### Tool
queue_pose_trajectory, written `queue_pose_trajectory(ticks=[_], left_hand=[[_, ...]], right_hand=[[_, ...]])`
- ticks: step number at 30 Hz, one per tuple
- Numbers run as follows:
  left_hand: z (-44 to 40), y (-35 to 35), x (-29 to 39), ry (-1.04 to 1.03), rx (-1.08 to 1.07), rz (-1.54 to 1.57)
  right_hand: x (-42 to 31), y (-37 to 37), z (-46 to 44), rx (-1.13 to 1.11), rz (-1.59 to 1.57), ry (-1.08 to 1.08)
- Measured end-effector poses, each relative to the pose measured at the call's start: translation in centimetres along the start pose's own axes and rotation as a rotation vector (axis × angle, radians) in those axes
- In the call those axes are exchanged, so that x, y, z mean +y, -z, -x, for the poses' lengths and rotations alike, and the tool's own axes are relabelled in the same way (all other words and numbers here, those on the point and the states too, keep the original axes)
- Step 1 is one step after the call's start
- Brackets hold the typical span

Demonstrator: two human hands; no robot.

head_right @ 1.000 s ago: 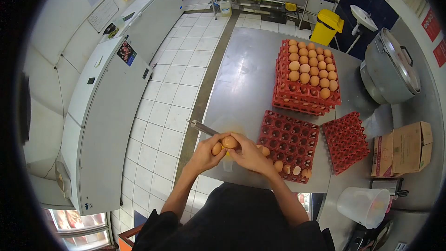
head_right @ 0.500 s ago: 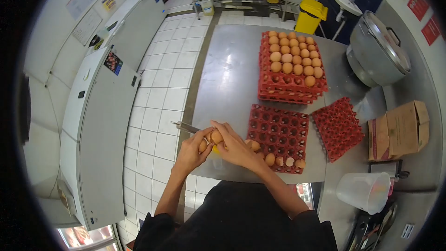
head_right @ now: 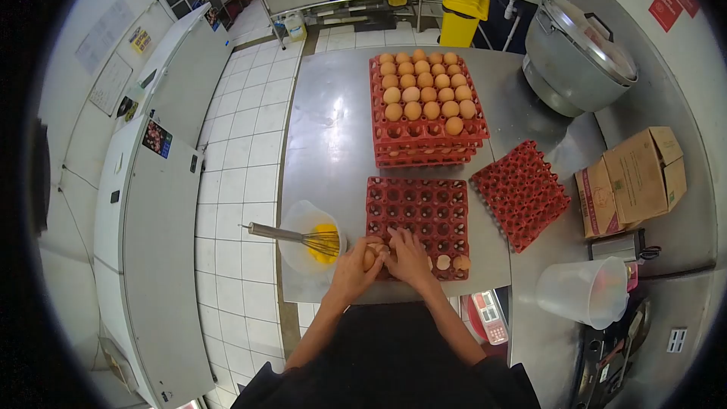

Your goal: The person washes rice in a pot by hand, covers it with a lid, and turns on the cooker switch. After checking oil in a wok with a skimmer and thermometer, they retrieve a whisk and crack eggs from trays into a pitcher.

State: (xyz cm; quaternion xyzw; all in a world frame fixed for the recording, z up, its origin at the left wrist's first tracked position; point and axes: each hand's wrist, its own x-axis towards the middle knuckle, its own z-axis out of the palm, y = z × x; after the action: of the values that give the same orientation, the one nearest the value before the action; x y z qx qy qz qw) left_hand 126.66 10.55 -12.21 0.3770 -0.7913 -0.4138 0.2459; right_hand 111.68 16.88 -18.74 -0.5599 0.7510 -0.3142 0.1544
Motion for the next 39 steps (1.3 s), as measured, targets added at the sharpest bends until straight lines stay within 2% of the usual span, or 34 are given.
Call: queue_pose_trajectory(ticks=[3, 5, 6, 8, 10, 12, 13, 15, 17, 18, 19, 20, 21, 22, 24, 25, 26, 27, 28, 29, 30, 32, 35, 39], left_hand=[[0.4, 0.3, 0.6, -0.038, 0.083, 0.016], [1.1, 0.9, 0.9, -0.03, 0.118, 0.046], [1.6, 1.2, 0.8, -0.007, 0.13, 0.05], [2.4, 1.5, 1.0, 0.012, 0.155, 0.051], [3.3, 1.8, 1.5, 0.105, 0.103, 0.059], [4.2, 1.9, 2.3, 0.156, 0.103, 0.119], [4.6, 1.8, 2.6, 0.203, 0.098, 0.182], [5.9, 0.6, 0.5, 0.168, 0.098, 0.168], [6.3, 0.0, -0.6, 0.145, 0.125, 0.174], [5.8, 0.1, -1.0, 0.13, 0.122, 0.197], [5.5, 0.4, -0.4, 0.102, 0.111, 0.26], [5.6, 0.0, -1.4, 0.161, 0.118, 0.218], [4.5, 1.0, -0.6, 0.113, 0.171, 0.204], [4.0, 1.7, 0.5, 0.141, 0.214, 0.318], [3.0, 2.3, 2.6, 0.197, 0.259, 0.561], [2.3, 2.3, 2.8, 0.231, 0.266, 0.686], [1.3, 1.1, -0.1, 0.156, 0.343, 0.512], [0.6, 2.1, 0.0, 0.144, 0.344, 0.508], [-0.2, 3.2, 0.5, -0.029, 0.629, 0.09], [-0.7, 3.9, 0.7, -0.198, 0.891, -0.338], [-1.0, 4.2, 0.1, -0.198, 0.887, -0.336], [-1.0, 4.3, -1.3, -0.271, 0.799, -0.095], [0.3, 7.2, 0.0, -0.165, 0.819, -0.082], [1.6, 8.4, 0.3, -0.149, 0.743, -0.064]], right_hand=[[1.8, 1.7, -0.9, -0.039, 0.024, 0.003], [2.4, 4.5, -3.2, -0.11, -0.391, -0.228], [4.6, 4.0, -4.6, 0.083, -0.289, -0.001], [3.5, 7.6, -7.9, 0.171, -0.326, -0.104], [3.7, 10.0, -12.1, 0.404, -0.219, -0.049], [3.9, 12.1, -16.5, 0.63, 0.203, 0.031], [4.6, 12.3, -17.0, 0.629, 0.199, 0.044], [6.4, 12.3, -20.3, 0.473, 0.299, -0.053], [8.4, 11.5, -21.6, 0.455, 0.251, 0.068], [11.6, 10.2, -22.8, 0.511, 0.302, 0.205], [9.6, 11.1, -22.3, 0.471, 0.207, 0.066], [7.5, 12.4, -21.8, 0.386, 0.086, -0.072], [8.8, 11.7, -21.6, 0.514, 0.221, 0.087], [6.4, 12.4, -20.8, 0.626, 0.147, 0.131], [3.6, 12.2, -19.8, 0.747, 0.024, 0.091], [1.7, 11.5, -18.6, 0.654, -0.327, -0.038], [-0.6, 10.2, -16.9, 0.534, -0.672, -0.173], [-2.9, 9.1, -14.9, 0.364, -1.062, -0.153], [-4.7, 7.0, -12.8, 0.174, -1.276, -0.144], [-5.8, 4.5, -12.0, 0.038, -1.499, -0.239], [-6.5, 1.7, -10.9, -0.008, -1.493, -0.305], [-9.0, -2.1, -8.6, -0.103, -1.514, -0.388], [-13.1, -3.9, -5.9, -0.244, -1.604, -0.44], [-14.8, -5.6, -5.1, -0.201, -1.559, -0.483]])
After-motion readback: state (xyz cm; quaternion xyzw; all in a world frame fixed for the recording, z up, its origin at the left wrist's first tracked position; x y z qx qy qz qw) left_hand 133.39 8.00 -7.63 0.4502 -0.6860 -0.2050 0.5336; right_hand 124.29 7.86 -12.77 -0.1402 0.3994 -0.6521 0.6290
